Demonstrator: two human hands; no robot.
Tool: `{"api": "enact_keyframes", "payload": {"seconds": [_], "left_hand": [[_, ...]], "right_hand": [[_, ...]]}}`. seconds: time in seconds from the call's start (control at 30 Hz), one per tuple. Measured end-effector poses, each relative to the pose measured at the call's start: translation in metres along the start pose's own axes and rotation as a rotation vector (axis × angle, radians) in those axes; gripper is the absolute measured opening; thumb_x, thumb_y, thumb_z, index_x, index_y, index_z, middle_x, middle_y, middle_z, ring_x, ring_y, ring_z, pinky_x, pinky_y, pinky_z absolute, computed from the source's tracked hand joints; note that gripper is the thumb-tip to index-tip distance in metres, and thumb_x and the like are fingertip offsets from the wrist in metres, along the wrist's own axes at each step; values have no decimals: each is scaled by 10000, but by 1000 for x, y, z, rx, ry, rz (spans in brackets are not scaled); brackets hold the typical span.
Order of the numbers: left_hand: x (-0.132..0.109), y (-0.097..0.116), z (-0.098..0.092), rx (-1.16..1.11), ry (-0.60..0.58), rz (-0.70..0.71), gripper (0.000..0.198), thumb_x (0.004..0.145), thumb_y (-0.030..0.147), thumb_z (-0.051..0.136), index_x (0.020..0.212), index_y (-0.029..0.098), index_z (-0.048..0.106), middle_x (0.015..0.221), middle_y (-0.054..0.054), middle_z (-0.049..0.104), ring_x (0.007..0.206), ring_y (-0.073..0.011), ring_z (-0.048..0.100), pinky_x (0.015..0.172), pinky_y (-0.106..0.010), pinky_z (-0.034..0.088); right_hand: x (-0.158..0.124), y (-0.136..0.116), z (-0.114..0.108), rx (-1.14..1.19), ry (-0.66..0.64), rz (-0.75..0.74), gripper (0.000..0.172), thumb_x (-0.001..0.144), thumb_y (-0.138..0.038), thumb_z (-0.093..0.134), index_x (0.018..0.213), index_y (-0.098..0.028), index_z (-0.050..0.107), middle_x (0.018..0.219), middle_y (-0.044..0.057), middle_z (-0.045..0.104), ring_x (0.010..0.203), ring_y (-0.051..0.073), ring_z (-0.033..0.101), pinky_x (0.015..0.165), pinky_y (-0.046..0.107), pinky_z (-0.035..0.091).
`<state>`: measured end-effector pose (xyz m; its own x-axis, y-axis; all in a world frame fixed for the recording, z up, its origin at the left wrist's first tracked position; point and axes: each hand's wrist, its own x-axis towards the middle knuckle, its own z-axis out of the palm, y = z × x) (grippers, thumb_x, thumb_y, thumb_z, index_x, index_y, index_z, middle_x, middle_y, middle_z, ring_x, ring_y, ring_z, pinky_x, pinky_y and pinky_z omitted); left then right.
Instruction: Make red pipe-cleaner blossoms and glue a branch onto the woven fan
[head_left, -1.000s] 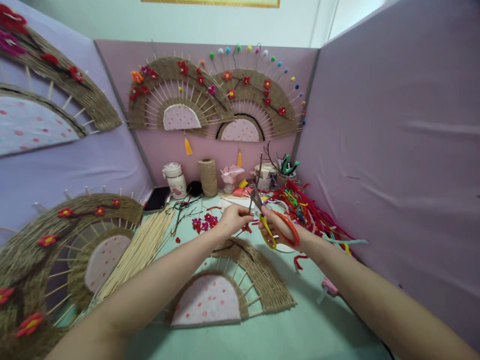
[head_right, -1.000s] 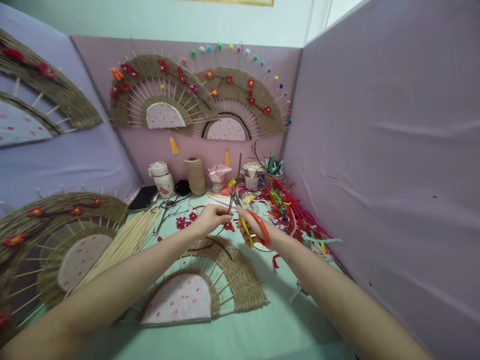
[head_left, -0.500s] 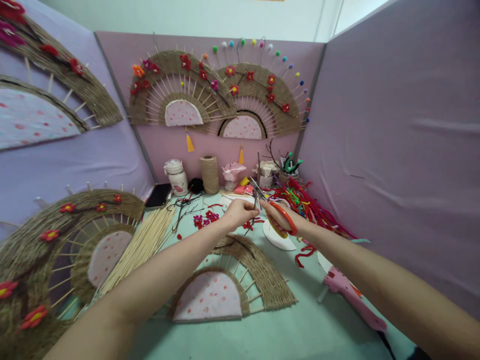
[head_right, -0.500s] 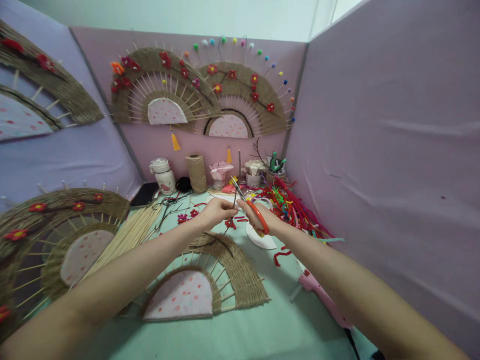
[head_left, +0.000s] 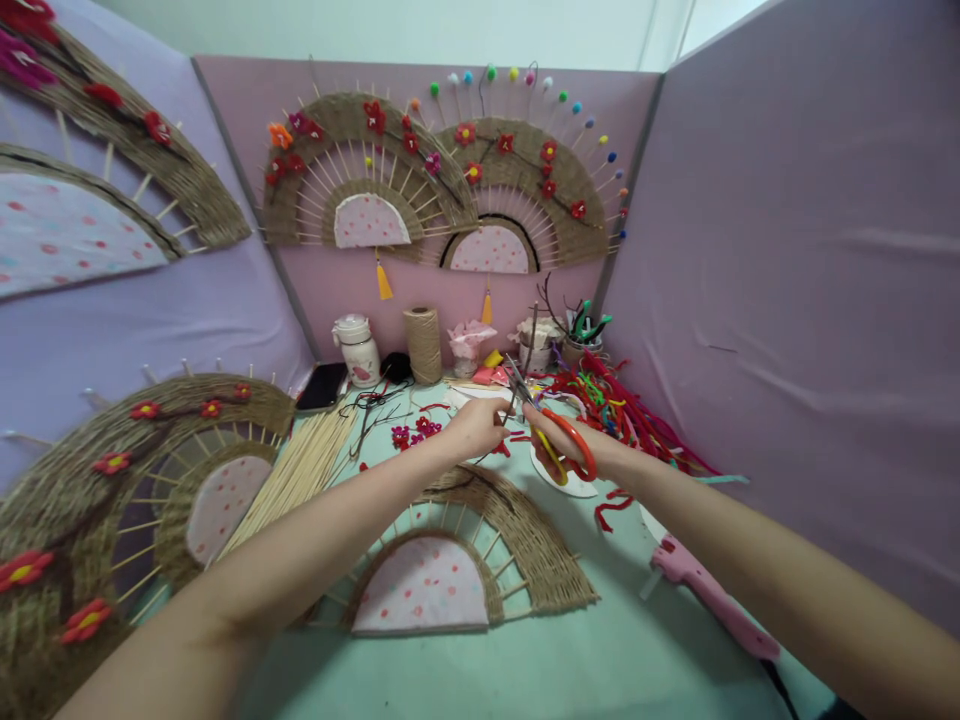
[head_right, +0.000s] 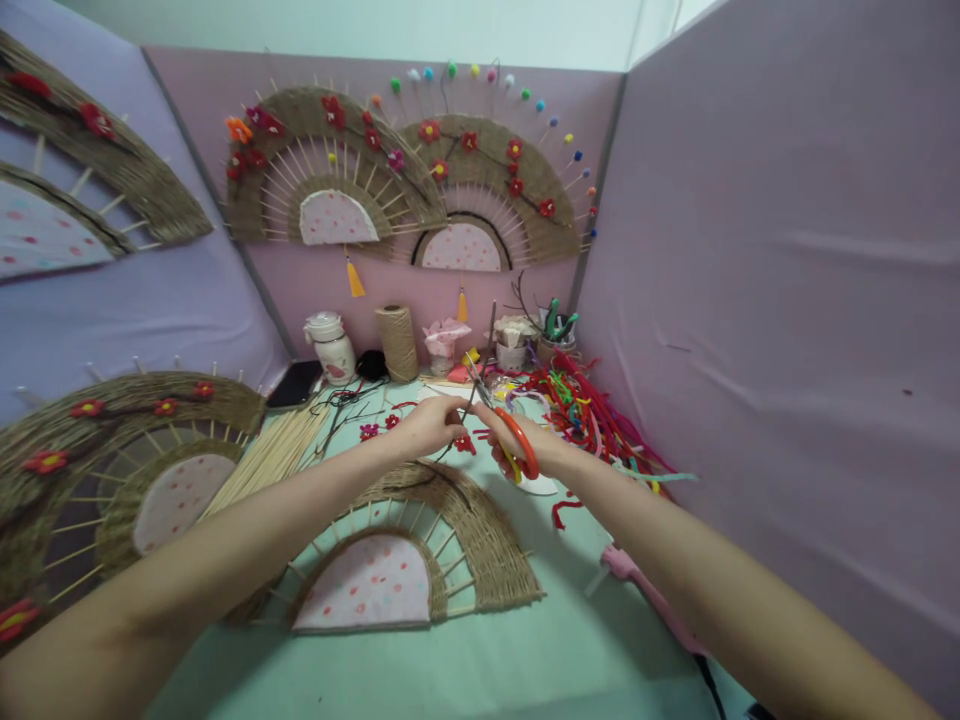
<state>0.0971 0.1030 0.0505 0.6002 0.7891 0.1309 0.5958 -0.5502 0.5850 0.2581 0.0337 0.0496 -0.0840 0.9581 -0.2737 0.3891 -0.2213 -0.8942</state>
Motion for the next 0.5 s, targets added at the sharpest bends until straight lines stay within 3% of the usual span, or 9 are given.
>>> {"api": "enact_keyframes", "payload": {"seconds": [0.1, 0.2, 0.33, 0.5], "left_hand": [[0, 5, -3, 54, 7, 27, 250, 697, 64, 619, 918, 144, 705, 695, -12, 641, 632, -156, 555, 616, -252, 411], [1, 7, -5, 52, 4, 28, 256, 691, 60, 622, 916, 157, 698, 686, -2, 632, 630, -148, 551, 611, -240, 409], [2, 4, -6, 14, 24, 2, 224, 671, 60, 646, 858, 173, 696, 629, 21, 601, 600, -134, 537, 578, -227, 392], [4, -7, -6, -2, 41, -27, 221, 684, 56, 644, 862, 172, 702, 629, 13, 608, 578, -138, 543, 585, -236, 401]], "right_hand": [[0, -13, -2, -44, -28, 15, 688, 783, -833, 350, 550, -198, 473, 428, 35, 533, 376, 124, 501, 415, 254, 425], [-1, -19, -5, -184, 24, 28, 695, 806, -804, 361, 488, -195, 470, 389, 54, 512, 363, 141, 507, 427, 273, 421], [-2, -11, -5, -259, 116, -21, 648, 818, -760, 416, 488, -205, 473, 344, 29, 449, 352, 144, 475, 440, 281, 391], [6, 0, -4, -404, 228, -114, 628, 853, -712, 416, 458, -226, 368, 333, -2, 353, 365, 129, 407, 474, 288, 344]]}}
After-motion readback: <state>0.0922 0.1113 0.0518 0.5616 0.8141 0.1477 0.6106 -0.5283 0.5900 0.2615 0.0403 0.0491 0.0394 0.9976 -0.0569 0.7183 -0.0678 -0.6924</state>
